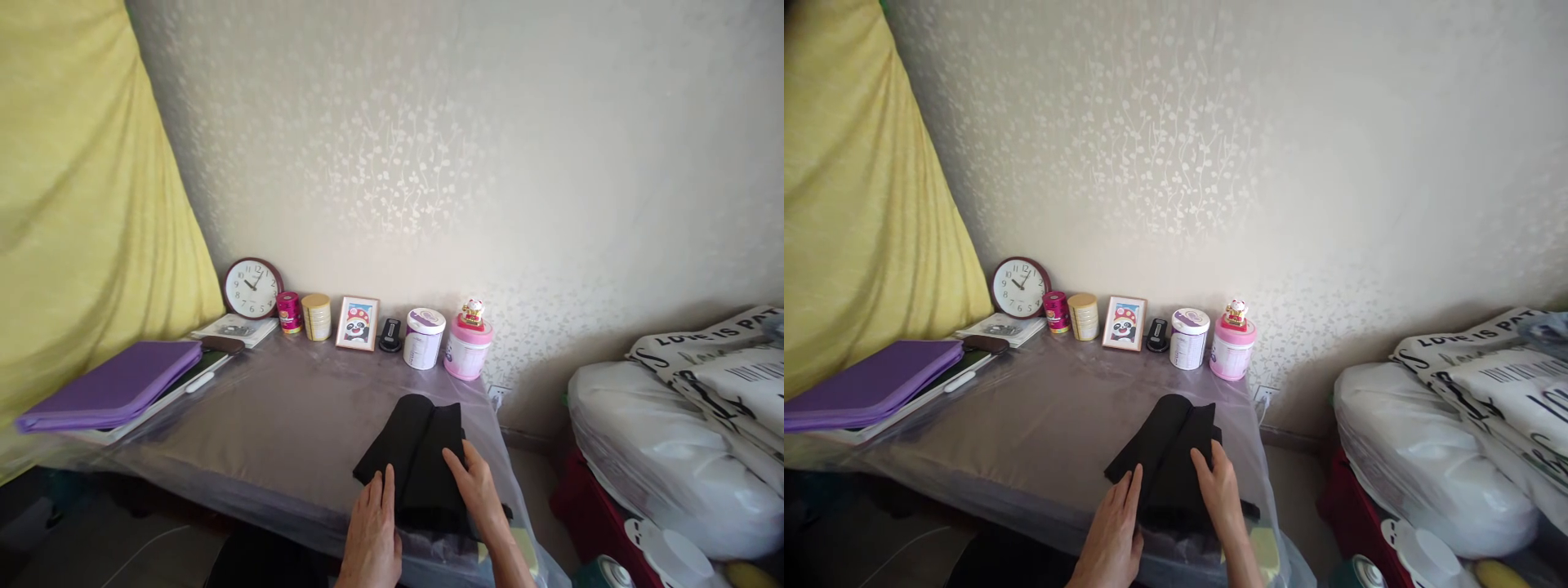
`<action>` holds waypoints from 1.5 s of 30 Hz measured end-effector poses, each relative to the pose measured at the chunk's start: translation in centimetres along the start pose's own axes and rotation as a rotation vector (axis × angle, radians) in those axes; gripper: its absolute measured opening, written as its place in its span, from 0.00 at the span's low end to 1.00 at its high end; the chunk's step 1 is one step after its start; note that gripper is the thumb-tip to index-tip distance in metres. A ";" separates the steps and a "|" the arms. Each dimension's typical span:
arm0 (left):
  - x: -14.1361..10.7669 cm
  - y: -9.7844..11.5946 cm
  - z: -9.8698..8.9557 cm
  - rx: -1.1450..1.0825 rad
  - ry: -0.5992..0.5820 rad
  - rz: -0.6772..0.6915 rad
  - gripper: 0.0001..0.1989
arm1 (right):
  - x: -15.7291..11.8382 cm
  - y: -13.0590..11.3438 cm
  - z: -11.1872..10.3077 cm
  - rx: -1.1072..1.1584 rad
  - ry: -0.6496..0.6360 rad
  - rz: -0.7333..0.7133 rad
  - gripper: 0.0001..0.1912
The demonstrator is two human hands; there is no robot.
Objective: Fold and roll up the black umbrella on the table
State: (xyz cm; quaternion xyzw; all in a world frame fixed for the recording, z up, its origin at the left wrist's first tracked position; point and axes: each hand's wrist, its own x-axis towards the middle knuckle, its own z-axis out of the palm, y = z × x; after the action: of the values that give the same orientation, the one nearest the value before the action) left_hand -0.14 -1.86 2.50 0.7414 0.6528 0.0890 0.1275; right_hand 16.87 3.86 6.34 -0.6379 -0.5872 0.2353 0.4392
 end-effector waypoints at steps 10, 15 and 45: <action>0.9 -1.6 3.3 -0.056 0.109 0.035 0.39 | 3.0 -3.9 5.8 0.451 -0.242 0.037 0.18; 1.2 -2.4 4.3 -0.080 0.130 0.069 0.34 | 3.7 -3.3 8.4 0.364 -0.258 0.002 0.15; 2.0 -2.6 3.8 -0.027 0.177 0.207 0.35 | 3.1 -5.1 8.4 -0.233 -0.688 -0.316 0.13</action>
State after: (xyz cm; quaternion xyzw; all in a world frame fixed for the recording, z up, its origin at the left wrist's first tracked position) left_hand -1.19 0.18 -1.98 0.7923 0.5802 0.1757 0.0696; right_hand 7.86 8.87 6.99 -0.4692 -0.8138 0.2964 0.1722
